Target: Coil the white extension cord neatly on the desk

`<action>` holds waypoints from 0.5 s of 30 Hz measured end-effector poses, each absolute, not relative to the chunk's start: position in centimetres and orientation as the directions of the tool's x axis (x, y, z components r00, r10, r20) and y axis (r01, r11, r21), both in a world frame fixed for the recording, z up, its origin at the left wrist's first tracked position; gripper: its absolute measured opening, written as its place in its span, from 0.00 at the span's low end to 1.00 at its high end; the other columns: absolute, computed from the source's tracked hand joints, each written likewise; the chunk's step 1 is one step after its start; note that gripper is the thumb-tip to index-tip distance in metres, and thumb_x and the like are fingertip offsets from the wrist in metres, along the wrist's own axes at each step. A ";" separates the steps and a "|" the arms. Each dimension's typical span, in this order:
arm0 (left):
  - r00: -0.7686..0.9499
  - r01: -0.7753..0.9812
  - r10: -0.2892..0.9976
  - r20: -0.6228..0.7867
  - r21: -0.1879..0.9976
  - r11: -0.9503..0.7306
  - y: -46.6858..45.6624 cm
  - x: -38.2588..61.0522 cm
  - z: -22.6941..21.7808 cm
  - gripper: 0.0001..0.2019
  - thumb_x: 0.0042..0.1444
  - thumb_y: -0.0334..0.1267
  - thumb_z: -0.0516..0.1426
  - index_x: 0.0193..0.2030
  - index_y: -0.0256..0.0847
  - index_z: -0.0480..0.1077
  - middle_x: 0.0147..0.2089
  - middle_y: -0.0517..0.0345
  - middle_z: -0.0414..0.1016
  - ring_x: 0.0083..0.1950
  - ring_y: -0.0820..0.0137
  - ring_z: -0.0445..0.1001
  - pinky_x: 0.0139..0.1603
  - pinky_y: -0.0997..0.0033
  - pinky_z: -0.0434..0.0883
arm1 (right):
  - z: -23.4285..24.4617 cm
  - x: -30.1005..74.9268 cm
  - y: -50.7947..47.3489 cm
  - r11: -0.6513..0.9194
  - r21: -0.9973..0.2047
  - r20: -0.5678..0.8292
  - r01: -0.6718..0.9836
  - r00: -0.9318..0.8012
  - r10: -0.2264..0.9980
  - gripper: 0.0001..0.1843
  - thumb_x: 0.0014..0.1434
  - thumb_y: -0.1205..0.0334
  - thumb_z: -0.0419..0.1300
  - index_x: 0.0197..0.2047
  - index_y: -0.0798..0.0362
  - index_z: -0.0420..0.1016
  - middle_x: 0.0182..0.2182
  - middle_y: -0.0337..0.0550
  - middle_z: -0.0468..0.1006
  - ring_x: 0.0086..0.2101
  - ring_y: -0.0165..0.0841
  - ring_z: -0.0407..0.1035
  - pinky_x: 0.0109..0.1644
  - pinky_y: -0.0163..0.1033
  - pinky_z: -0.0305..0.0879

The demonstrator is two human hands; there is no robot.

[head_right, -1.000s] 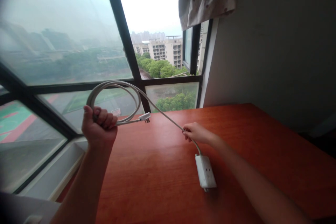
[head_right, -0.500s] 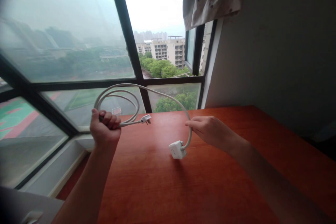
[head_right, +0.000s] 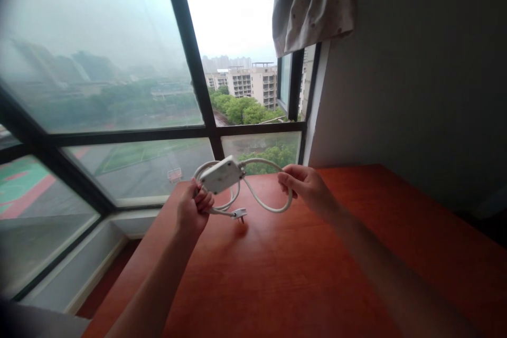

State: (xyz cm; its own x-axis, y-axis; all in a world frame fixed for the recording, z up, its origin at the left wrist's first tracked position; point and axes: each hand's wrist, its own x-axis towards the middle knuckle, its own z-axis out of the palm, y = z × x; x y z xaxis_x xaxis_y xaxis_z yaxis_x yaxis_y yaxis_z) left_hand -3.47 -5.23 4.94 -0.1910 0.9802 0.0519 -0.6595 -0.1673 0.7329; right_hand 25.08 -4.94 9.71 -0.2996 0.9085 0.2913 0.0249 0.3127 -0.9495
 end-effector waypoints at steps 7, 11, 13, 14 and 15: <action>-0.130 -0.568 0.986 0.108 0.807 -0.163 -5.8 -0.6 5.3 0.16 0.58 0.47 0.58 0.29 0.40 0.59 0.17 0.73 0.49 0.14 0.83 0.44 0.13 0.83 0.46 | 11.1 20.4 -6.3 0.044 -0.860 0.224 -0.509 -0.300 0.927 0.15 0.52 0.52 0.69 0.33 0.53 0.71 0.26 0.35 0.69 0.26 0.24 0.64 0.26 0.29 0.59; -0.084 -0.430 0.985 0.151 0.886 -0.173 -6.1 0.9 5.8 0.18 0.57 0.50 0.59 0.29 0.40 0.58 0.18 0.72 0.51 0.15 0.83 0.47 0.15 0.84 0.47 | 11.7 19.4 -5.6 -0.066 -0.828 0.143 -0.557 -0.324 0.935 0.15 0.48 0.56 0.72 0.35 0.53 0.74 0.30 0.38 0.74 0.32 0.27 0.70 0.32 0.30 0.65; -0.052 -0.348 0.981 0.185 0.918 -0.192 -6.3 1.5 6.0 0.20 0.57 0.52 0.59 0.28 0.39 0.58 0.19 0.69 0.55 0.17 0.82 0.52 0.16 0.83 0.51 | 11.3 19.1 -5.4 -0.101 -0.820 0.104 -0.564 -0.320 0.942 0.14 0.47 0.57 0.73 0.33 0.53 0.75 0.30 0.38 0.75 0.34 0.28 0.71 0.36 0.32 0.67; -0.039 -0.303 0.979 0.202 0.931 -0.205 -6.5 1.7 6.2 0.20 0.57 0.53 0.59 0.28 0.39 0.58 0.20 0.68 0.59 0.18 0.81 0.55 0.17 0.83 0.54 | 11.0 18.9 -5.3 -0.114 -0.821 0.090 -0.559 -0.324 0.942 0.15 0.46 0.57 0.73 0.33 0.54 0.75 0.30 0.39 0.75 0.35 0.29 0.72 0.37 0.32 0.67; -0.025 -0.260 0.976 0.215 0.942 -0.214 -6.6 1.9 6.4 0.21 0.57 0.54 0.58 0.29 0.39 0.59 0.22 0.66 0.62 0.19 0.80 0.59 0.18 0.82 0.57 | 10.6 18.7 -5.3 -0.124 -0.829 0.078 -0.545 -0.333 0.940 0.15 0.46 0.57 0.73 0.33 0.54 0.76 0.30 0.38 0.76 0.35 0.29 0.71 0.38 0.33 0.66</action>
State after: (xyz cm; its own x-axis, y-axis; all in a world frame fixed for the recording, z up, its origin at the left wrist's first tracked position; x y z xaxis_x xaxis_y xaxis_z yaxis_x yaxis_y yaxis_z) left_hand 1.94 -6.62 6.36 -0.0245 0.9763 0.2149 -0.2605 -0.2138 0.9415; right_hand 18.73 -5.32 10.61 -0.3325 0.9399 0.0780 -0.5448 -0.1240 -0.8293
